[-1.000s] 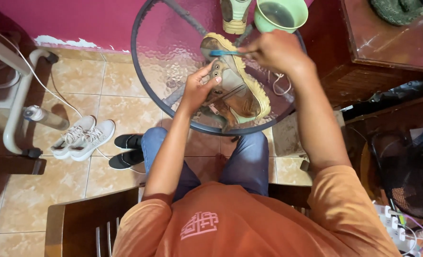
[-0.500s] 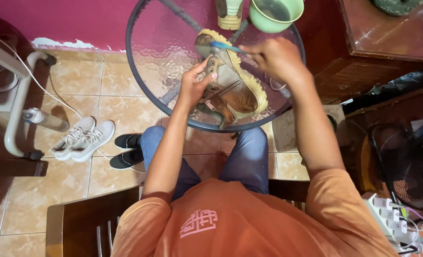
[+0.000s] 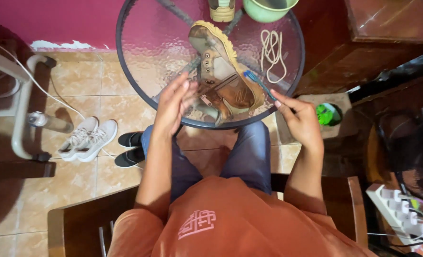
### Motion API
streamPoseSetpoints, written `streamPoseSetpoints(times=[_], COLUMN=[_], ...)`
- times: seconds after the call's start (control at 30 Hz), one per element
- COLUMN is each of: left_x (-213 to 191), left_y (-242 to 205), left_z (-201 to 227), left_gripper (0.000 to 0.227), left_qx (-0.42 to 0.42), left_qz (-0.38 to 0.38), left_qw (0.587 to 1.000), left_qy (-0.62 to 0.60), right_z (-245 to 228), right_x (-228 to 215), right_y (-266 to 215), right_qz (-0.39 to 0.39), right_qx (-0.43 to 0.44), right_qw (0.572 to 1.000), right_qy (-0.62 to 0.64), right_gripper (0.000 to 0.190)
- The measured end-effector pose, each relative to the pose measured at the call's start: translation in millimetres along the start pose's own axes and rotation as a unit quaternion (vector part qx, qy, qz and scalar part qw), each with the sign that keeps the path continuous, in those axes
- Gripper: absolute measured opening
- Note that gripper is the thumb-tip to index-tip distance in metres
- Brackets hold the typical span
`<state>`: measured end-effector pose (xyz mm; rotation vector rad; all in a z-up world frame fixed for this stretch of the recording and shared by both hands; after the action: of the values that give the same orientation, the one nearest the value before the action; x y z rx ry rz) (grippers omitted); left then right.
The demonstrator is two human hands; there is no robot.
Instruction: Cleaning the sole of a boot using a toothbrush and a cleaning solution at a table.
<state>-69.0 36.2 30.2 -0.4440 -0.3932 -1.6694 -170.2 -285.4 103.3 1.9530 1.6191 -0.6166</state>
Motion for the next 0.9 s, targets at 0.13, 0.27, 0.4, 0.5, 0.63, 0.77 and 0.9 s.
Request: streamPoseSetpoints(times=[0.13,0.27,0.4,0.5,0.63,0.77,0.9], left_x=[7,12,-6,65,72,56,54], left_y=[-40,-28,25,14,13,21,21], left_z=[-23,-53,-125,-36,-33,-60,-68], left_gripper=[0.06,0.078,0.028,0.022,0.025,0.043,0.042], left_qx=[0.006,0.035,0.086,0.104,0.099,0.111,0.13], left_qz=[-0.036,-0.091,0.002,-0.017,-0.011,-0.012,0.031], left_qw=[0.999,0.992,0.96,0.954,0.969,0.988,0.987], left_qy=[-0.026,-0.081,-0.266,-0.28,-0.224,-0.105,-0.095], right_z=[3,-7,11,7,13,6,-10], right_x=[20,35,64,70,82,88,99], right_y=[-21,-21,4,8,-5,21,36], right_qz=[0.006,0.018,0.061,0.068,0.087,0.071,0.078], right_qx=[0.022,-0.013,-0.06,-0.065,-0.066,0.007,0.022], right_qw=[1.0,0.999,0.996,0.994,0.988,0.989,0.984], right_qy=[0.018,0.027,0.03,-0.062,-0.11,-0.131,-0.161], right_gripper=[0.033,0.032,0.034,0.043,0.037,0.039,0.041])
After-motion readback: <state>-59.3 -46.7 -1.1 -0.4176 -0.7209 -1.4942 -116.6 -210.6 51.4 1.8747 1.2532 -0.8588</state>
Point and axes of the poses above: each hand's wrist, its own y-axis towards the middle knuckle, its own x-axis out of the palm, z = x × y, the point moved 1 cm from there along y, towards the middle knuckle, and after that the axes turned 8 degrees about x, right-handed, at the moved point
